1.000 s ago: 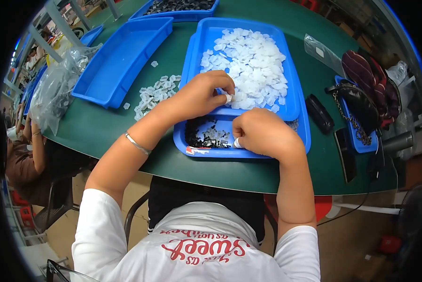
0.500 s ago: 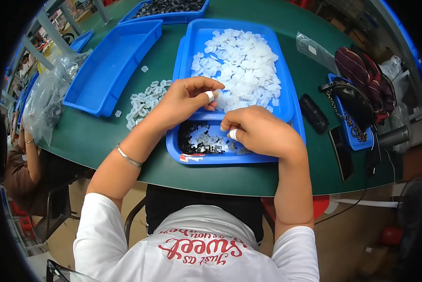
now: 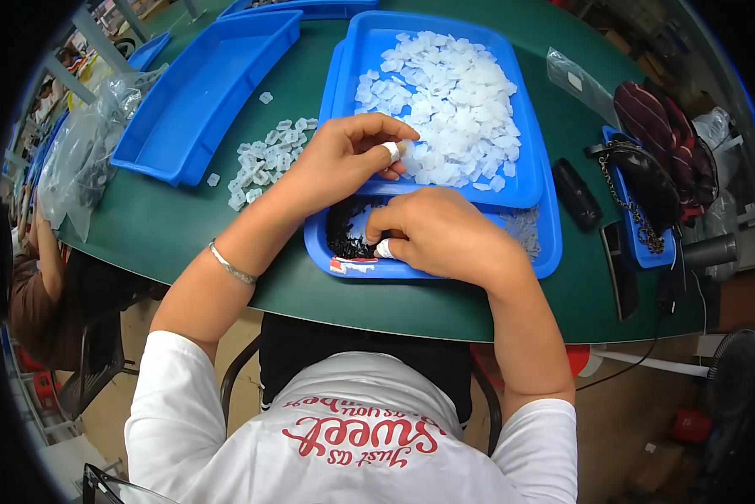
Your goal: The person assembles small plastic components by taking pieces from the trays and attaching them together by hand.
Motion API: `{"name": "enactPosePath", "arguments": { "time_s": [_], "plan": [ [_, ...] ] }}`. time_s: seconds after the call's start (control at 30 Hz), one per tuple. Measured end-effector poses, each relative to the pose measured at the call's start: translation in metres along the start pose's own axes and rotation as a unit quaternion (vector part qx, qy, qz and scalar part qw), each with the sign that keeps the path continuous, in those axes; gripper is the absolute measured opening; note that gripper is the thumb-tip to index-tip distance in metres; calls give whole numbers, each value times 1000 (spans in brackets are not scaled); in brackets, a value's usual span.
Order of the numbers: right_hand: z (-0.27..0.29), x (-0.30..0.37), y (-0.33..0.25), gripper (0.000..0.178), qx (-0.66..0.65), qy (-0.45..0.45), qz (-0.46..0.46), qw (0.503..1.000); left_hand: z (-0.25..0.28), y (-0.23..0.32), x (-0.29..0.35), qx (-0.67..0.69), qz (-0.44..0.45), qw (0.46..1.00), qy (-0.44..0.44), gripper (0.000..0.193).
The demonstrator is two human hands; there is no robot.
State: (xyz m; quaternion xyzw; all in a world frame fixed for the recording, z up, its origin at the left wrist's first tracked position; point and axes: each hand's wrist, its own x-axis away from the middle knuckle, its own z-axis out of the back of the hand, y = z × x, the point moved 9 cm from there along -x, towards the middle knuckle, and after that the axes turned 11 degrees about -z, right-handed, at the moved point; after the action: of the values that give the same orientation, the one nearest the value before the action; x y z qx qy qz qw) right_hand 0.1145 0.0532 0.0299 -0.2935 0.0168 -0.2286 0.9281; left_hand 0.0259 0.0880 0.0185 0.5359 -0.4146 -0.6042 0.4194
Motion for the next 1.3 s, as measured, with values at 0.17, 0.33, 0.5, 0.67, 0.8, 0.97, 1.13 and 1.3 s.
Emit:
{"name": "enactPosePath", "arguments": {
  "time_s": [0.17,0.33,0.5,0.67,0.8,0.97,1.13,1.3],
  "plan": [
    [-1,-1,0,17,-23,-10,1,1000,2,1,0,26,4,1000,10,25],
    [7,-3,3,16,-79,-10,-12,997,2,0,2,37,47,998,3,28],
    [10,0,15,11,-217,-13,-110,970,3,0,2,57,40,997,17,30],
    [47,1,38,11,-367,161,-139,906,7,3,3,73,53,995,36,33],
    [54,4,58,13,-339,247,-175,891,4,7,5,130,60,988,57,31],
    [53,4,64,12,-328,281,-177,885,4,6,4,143,60,985,72,29],
    [54,6,62,11,-329,294,-185,878,1,1,3,138,45,988,49,28],
    [55,3,50,12,-371,271,-151,875,-1,5,3,89,34,995,17,26]
  ]
}}
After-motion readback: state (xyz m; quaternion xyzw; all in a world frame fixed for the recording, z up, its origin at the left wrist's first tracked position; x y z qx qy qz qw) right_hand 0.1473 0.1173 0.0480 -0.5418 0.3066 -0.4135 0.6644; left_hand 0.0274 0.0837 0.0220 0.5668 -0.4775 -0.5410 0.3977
